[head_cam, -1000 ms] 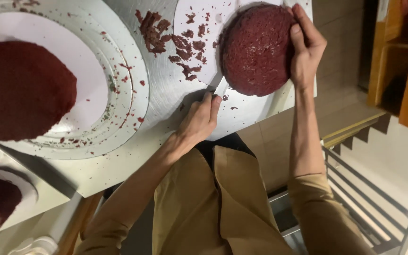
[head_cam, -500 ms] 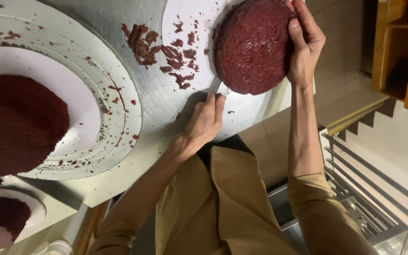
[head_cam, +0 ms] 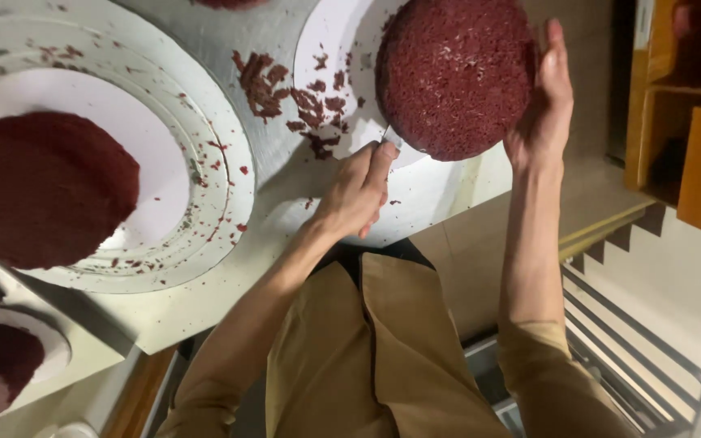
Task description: The person uses a long serrated knife to slice a round red velvet cake horizontally into two layers on a white plate. They then separate the layers and place them on the counter.
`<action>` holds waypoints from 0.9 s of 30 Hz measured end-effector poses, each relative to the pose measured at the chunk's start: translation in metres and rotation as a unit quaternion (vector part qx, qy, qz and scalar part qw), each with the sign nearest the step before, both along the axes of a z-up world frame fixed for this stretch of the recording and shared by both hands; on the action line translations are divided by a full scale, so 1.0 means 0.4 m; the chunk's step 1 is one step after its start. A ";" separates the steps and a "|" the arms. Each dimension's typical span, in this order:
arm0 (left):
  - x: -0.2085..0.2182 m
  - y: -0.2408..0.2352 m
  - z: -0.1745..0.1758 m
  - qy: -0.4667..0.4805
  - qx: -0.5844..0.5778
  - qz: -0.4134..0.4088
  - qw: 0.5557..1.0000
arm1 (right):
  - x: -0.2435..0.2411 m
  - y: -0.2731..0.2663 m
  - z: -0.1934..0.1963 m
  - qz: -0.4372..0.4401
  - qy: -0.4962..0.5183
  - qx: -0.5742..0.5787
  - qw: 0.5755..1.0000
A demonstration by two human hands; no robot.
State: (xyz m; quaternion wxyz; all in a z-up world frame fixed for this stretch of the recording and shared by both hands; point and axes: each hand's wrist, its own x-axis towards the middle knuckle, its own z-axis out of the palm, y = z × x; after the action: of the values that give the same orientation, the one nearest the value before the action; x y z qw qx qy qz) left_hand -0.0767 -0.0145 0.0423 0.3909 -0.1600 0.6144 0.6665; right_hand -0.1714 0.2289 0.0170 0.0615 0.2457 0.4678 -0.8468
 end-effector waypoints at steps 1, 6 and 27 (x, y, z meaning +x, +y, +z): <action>-0.003 0.007 0.007 0.007 0.000 -0.001 1.000 | 0.023 -0.010 0.010 -0.001 0.007 0.000 1.000; 0.023 0.029 -0.020 0.057 -0.011 0.016 0.998 | 0.109 -0.086 -0.021 -0.043 -0.048 0.122 0.990; 0.138 0.095 0.092 0.053 -0.030 0.057 0.997 | 0.145 -0.148 0.025 -0.179 -0.052 0.168 0.968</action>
State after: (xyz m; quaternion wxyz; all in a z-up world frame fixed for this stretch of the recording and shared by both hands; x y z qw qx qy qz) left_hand -0.0216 0.0234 0.0790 0.3143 -0.1710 0.6440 0.6762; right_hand -0.1135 0.1698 0.0268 -0.1095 0.3760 0.5480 -0.7392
